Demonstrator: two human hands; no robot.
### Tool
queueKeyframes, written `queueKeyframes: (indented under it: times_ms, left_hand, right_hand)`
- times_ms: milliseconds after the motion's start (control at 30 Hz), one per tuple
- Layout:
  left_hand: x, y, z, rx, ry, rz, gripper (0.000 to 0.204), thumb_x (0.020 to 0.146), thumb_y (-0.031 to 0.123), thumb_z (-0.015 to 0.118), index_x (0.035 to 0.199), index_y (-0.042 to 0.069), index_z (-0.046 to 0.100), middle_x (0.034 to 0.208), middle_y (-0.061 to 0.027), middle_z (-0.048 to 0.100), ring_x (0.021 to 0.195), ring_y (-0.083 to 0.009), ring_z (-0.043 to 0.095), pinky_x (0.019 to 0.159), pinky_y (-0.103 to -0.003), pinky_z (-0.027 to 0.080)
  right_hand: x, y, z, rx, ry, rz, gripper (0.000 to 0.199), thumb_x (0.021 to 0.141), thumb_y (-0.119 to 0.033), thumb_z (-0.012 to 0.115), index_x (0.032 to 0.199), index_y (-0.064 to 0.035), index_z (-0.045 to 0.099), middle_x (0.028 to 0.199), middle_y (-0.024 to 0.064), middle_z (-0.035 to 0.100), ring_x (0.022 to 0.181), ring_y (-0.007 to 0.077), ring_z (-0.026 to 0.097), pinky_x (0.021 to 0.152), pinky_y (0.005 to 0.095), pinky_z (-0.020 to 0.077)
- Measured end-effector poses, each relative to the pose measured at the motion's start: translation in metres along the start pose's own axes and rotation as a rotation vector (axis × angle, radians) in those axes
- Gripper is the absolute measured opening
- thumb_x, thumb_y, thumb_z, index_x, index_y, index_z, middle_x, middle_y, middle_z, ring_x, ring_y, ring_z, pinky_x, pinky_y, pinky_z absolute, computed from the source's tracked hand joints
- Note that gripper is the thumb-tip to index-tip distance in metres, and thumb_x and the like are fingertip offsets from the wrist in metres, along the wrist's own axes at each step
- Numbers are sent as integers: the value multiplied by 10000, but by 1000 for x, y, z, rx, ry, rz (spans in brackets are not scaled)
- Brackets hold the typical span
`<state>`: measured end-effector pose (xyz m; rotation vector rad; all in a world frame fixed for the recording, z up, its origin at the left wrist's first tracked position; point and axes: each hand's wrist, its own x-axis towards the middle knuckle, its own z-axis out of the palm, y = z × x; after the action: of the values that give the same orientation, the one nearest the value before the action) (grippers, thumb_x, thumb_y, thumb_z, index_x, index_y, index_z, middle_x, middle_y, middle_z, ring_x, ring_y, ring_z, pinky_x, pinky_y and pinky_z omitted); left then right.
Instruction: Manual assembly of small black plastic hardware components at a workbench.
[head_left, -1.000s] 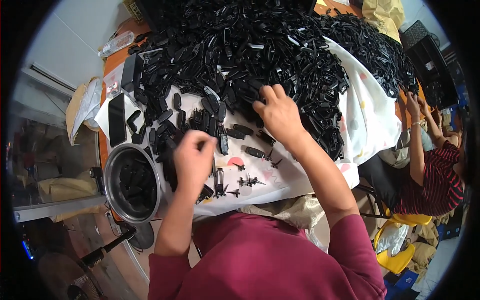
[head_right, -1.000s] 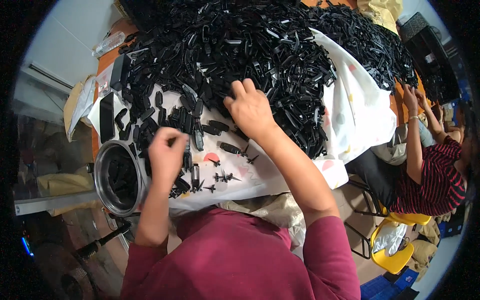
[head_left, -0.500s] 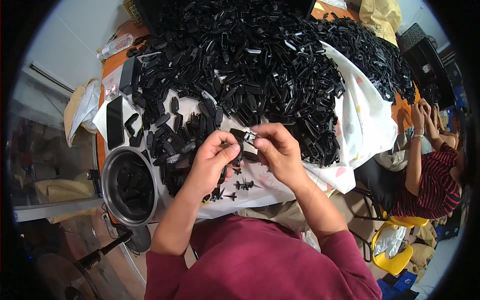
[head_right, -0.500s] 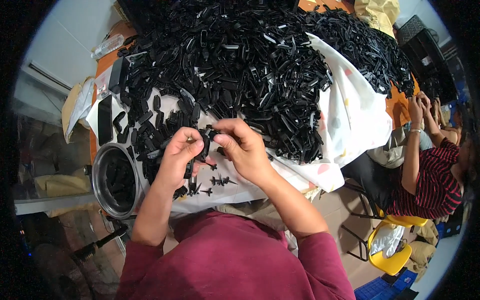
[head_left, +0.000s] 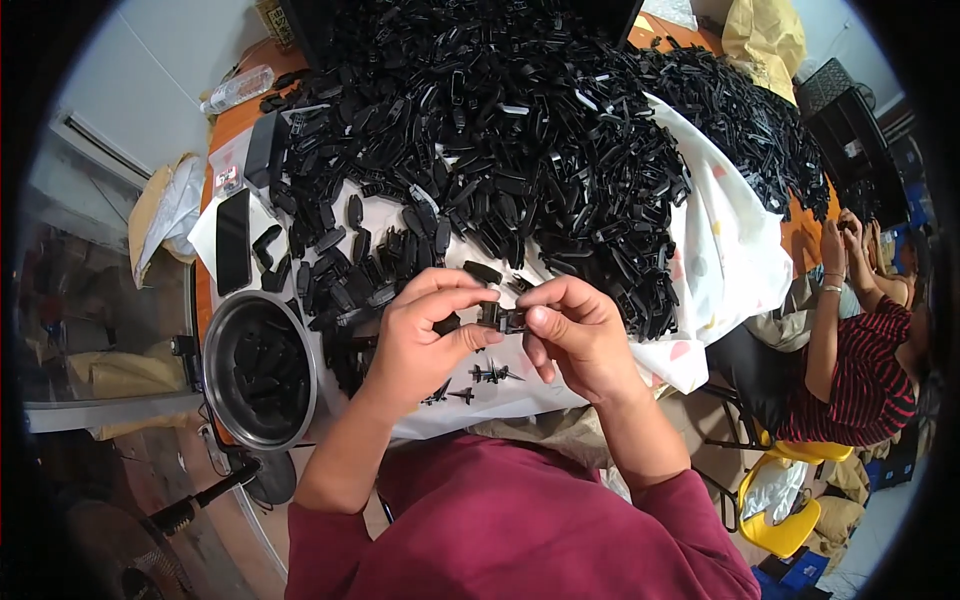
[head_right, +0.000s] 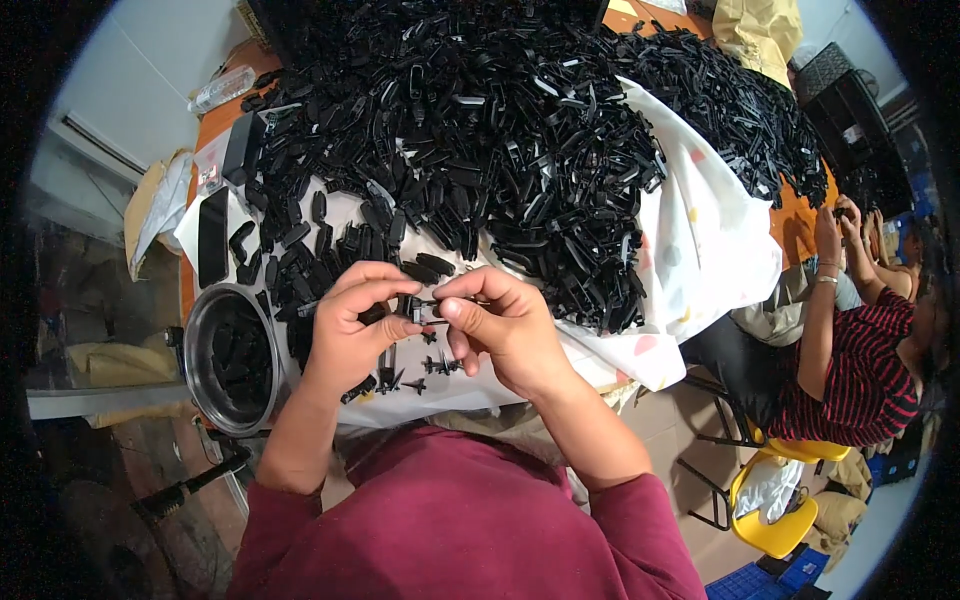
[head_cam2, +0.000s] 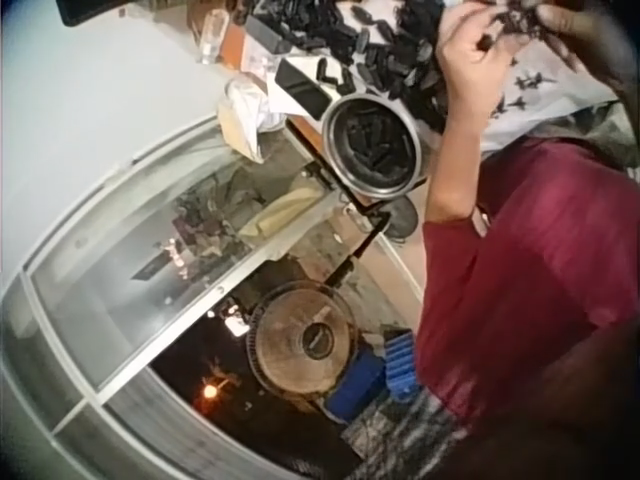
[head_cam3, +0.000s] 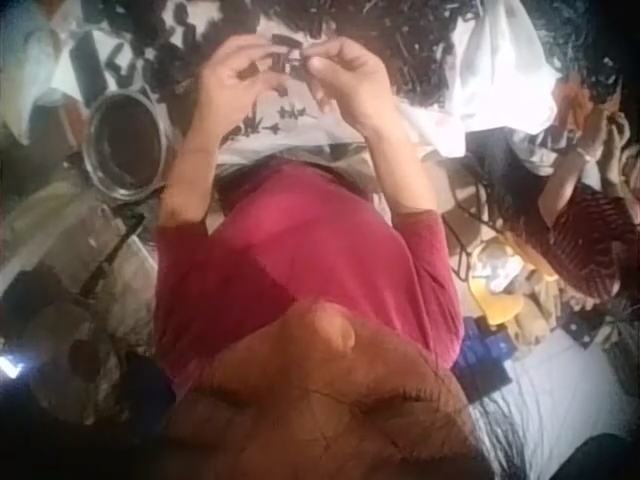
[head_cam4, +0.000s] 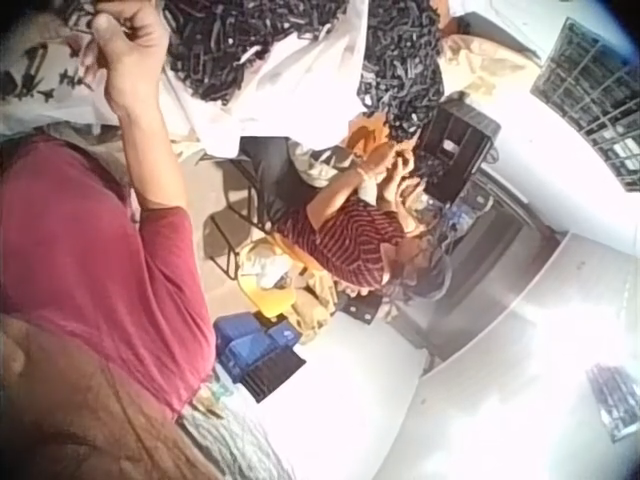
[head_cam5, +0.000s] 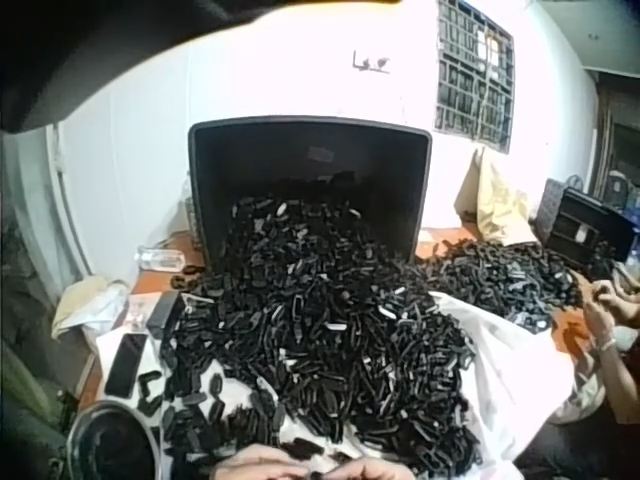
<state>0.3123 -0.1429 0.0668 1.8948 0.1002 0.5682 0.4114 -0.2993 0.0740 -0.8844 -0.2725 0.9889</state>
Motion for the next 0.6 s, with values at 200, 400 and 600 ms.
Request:
queueKeyframes:
  times_ms: [200, 400, 600]
  left_hand:
    - [-4, 13, 4, 22, 45, -17, 362, 610, 85, 775, 941, 27, 640, 845, -70, 620, 734, -163, 575, 647, -261, 452]
    - [-9, 14, 2, 287, 44, 180, 338, 602, 83, 770, 914, 44, 645, 772, -65, 595, 612, -154, 553, 551, -252, 450]
    - [-19, 0, 23, -262, 80, -229, 353, 724, 117, 711, 1046, 17, 606, 771, -24, 599, 606, -88, 518, 537, -214, 423]
  right_hand:
    - [-2, -4, 5, 16, 47, -22, 92, 833, -38, 581, 910, 8, 562, 686, 73, 557, 425, 111, 477, 336, 199, 355]
    - [-6, -5, -1, -188, 118, 128, 89, 826, -59, 603, 880, 4, 572, 700, 73, 584, 421, 98, 480, 322, 198, 317]
    - [-5, 11, 12, -99, 141, 3, 179, 831, -70, 597, 974, 13, 530, 1001, 123, 557, 564, 126, 561, 389, 205, 429]
